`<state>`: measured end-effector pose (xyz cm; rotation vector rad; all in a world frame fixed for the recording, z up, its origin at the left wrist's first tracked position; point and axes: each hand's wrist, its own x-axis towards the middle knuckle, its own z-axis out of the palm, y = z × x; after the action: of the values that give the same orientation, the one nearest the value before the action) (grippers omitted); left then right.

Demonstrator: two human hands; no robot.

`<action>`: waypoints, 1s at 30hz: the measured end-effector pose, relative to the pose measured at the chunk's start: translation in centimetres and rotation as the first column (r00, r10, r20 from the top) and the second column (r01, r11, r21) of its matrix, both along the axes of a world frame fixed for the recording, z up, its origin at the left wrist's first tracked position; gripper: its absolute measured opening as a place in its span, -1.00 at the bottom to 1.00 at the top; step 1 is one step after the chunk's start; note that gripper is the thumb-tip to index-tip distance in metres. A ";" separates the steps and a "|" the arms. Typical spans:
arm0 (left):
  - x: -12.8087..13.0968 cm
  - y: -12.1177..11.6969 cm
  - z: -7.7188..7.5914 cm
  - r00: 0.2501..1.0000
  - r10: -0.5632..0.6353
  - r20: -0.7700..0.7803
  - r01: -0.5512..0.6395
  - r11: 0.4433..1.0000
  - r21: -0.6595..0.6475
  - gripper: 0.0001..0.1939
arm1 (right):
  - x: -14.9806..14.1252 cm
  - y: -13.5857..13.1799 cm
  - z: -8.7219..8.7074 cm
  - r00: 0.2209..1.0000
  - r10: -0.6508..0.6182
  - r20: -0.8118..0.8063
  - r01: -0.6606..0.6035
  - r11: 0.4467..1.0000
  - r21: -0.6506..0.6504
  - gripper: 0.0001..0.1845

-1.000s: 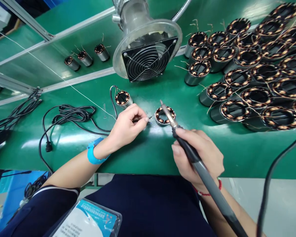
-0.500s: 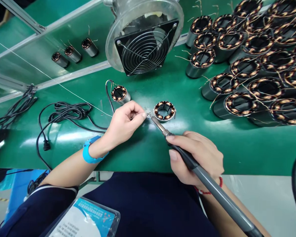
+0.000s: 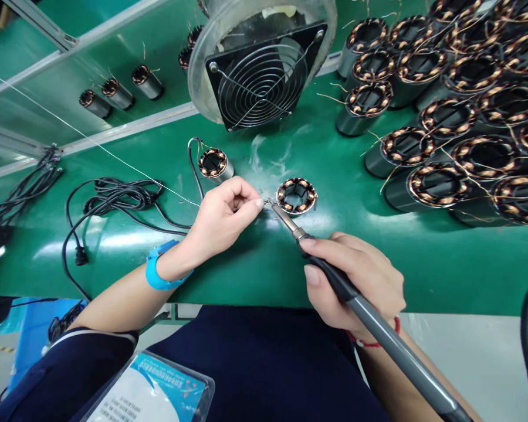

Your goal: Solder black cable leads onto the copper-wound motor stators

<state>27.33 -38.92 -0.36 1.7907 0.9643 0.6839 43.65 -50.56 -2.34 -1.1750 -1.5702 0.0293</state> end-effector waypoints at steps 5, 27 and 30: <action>0.1 0.0 0.1 1.000 0.007 -0.012 -0.007 1.000 0.013 -0.86 | 0.0 0.2 0.4 1.000 0.018 -0.007 -0.019 0.999 -0.030 -0.57; 0.1 0.1 0.2 1.000 -0.010 -0.021 0.014 0.985 0.172 -0.83 | 0.2 -0.3 0.1 1.000 -0.017 -0.020 0.015 0.997 -0.076 -0.62; 0.0 0.1 0.2 1.000 -0.014 -0.024 0.018 0.985 0.169 -0.83 | 0.4 -0.3 0.2 1.000 0.005 -0.017 -0.007 0.996 -0.084 -0.60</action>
<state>27.37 -38.85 -0.12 1.9564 0.9290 0.7562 44.04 -50.81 -2.13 -1.2328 -1.5702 0.1103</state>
